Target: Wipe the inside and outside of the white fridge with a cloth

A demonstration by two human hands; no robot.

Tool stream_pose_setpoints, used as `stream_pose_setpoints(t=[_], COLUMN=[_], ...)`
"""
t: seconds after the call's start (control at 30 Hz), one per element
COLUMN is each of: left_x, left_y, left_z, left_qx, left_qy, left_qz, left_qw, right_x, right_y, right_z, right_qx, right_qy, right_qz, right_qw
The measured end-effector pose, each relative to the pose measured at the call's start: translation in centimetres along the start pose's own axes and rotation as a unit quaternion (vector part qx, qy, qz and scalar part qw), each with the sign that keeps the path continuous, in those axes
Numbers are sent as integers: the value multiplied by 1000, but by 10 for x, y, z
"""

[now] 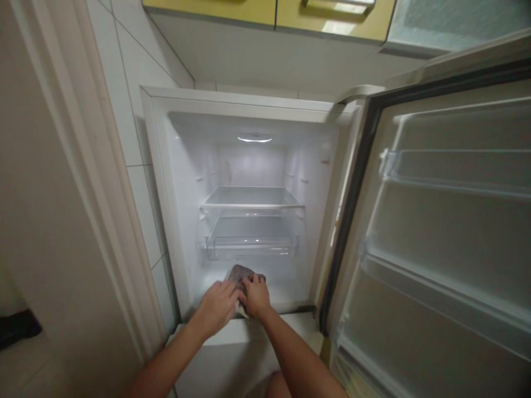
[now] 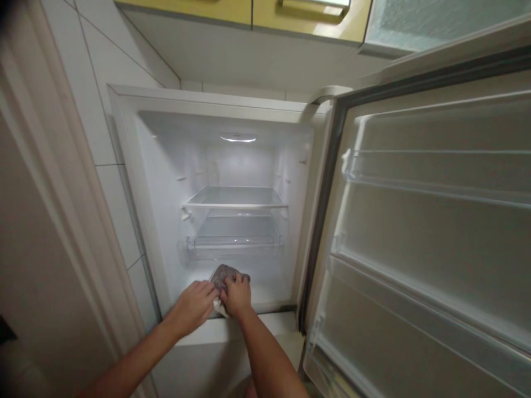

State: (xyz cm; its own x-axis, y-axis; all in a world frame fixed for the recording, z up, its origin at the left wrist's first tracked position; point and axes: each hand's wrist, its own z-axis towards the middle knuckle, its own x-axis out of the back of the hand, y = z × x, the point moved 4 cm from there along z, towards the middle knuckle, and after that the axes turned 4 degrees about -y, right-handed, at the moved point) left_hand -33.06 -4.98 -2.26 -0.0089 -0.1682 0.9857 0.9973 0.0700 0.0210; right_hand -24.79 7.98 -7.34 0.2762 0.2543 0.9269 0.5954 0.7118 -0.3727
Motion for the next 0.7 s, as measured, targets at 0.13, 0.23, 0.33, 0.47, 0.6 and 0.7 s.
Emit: stream_pose_setpoints(t=[0.13, 0.23, 0.33, 0.47, 0.6, 0.7], left_x=[84, 120, 132, 128, 122, 127], left_y=[24, 25, 23, 23, 27, 36], left_z=[47, 74, 87, 81, 52, 17], left_qx=[11, 75, 100, 106, 97, 85], left_qy=[102, 90, 34, -39, -108, -116], left_qz=[52, 85, 82, 62, 26, 3], left_qw=[993, 990, 991, 992, 989, 990], right_x=[10, 15, 21, 23, 18, 15], right_y=[18, 28, 43, 68, 89, 100], right_z=[-41, -62, -77, -93, -104, -106], right_qx=[-53, -90, -126, -155, -152, -137], right_qy=[38, 40, 48, 62, 82, 104], right_qz=[9, 13, 8, 11, 24, 42], right_qw=[998, 995, 991, 986, 985, 984])
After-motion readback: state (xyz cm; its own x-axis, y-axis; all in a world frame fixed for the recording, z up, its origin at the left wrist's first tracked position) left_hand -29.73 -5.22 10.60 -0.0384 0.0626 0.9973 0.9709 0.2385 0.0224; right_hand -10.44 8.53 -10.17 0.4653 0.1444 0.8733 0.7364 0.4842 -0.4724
